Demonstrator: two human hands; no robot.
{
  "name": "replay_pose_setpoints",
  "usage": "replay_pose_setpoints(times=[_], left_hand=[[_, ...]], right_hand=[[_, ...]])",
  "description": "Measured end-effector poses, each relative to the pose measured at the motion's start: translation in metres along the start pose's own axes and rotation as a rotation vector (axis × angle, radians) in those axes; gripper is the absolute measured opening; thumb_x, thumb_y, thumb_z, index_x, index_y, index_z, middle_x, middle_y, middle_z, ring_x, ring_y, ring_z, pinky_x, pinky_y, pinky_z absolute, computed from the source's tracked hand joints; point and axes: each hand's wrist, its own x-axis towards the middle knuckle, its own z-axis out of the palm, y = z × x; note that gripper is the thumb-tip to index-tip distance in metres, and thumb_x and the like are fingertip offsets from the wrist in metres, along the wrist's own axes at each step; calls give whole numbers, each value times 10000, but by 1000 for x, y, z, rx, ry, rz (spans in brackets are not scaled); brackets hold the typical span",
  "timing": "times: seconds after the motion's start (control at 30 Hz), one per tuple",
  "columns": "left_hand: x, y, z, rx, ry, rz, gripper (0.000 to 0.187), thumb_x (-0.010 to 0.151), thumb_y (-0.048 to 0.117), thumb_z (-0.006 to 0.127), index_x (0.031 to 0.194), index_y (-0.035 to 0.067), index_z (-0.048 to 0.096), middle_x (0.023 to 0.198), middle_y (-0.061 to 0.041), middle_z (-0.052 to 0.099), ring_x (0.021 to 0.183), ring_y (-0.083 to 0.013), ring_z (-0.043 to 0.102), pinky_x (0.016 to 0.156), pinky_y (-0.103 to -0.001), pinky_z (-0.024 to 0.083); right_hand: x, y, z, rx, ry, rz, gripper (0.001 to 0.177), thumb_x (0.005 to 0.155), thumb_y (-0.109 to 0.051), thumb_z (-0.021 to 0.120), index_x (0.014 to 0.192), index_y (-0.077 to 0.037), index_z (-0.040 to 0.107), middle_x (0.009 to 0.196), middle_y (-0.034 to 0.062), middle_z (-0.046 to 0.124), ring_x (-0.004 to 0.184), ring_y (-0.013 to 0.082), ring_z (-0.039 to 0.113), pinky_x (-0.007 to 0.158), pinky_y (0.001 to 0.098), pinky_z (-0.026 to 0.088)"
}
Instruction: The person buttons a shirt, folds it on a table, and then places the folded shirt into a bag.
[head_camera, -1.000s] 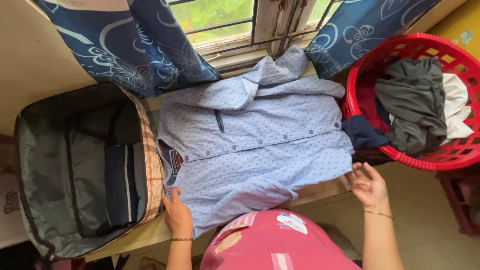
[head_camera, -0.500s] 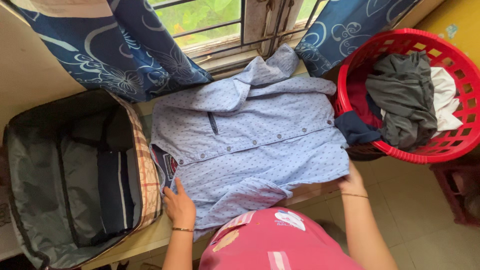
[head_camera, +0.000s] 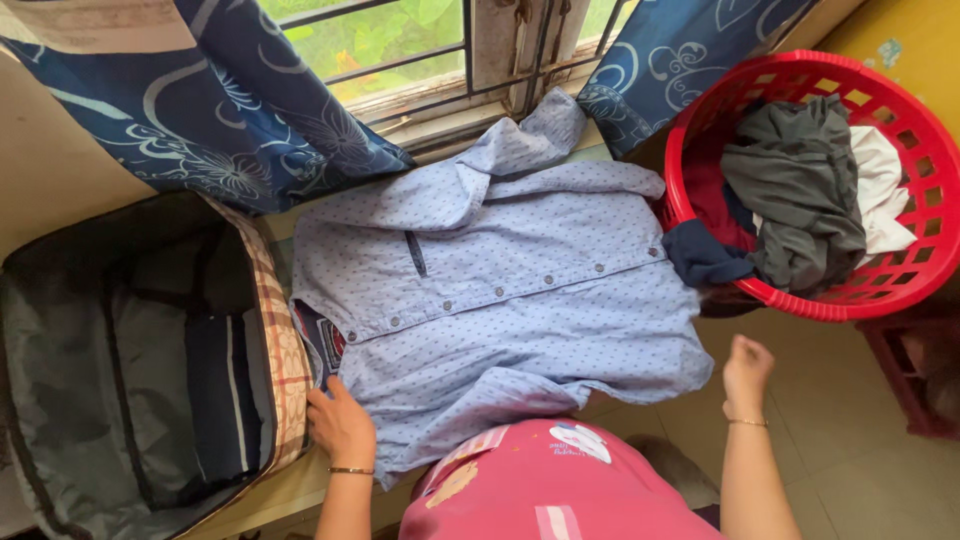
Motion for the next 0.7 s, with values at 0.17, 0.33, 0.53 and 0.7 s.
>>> replay_pose_setpoints(times=[0.17,0.33,0.53,0.7], left_hand=[[8,-13,13,1,-105,3,265,1010,140,473,1253,119,576,1102,-171,587,790,-364,722,648,-513,557],[20,-18,28,99,-115,6,166,1021,117,525,1143,76,630,1125,-154,642,843,-331,750,700,-444,591],[45,23,-49,-183,-4,205,388,893,260,732,1194,60,590,1192,-183,578,892,-378,713,710,-474,588],[142,71,-57,-418,218,349,491,927,124,662,1405,126,548,1328,-153,536,967,-411,687,759,-483,578]], right_hand=[[24,-3,26,107,-409,190,443,1008,-349,674,1245,25,690,1180,118,710,1052,185,629,931,344,481],[45,-29,27,-1091,-263,-17,313,945,-393,697,1105,-162,835,1131,158,749,1092,389,672,976,574,423],[33,-115,80,-641,-420,-495,301,917,-332,729,1017,-49,717,933,173,748,912,346,734,805,447,569],[47,-189,189,-569,-401,-1021,374,822,-133,768,1173,-106,644,1007,126,671,980,354,631,853,471,509]])
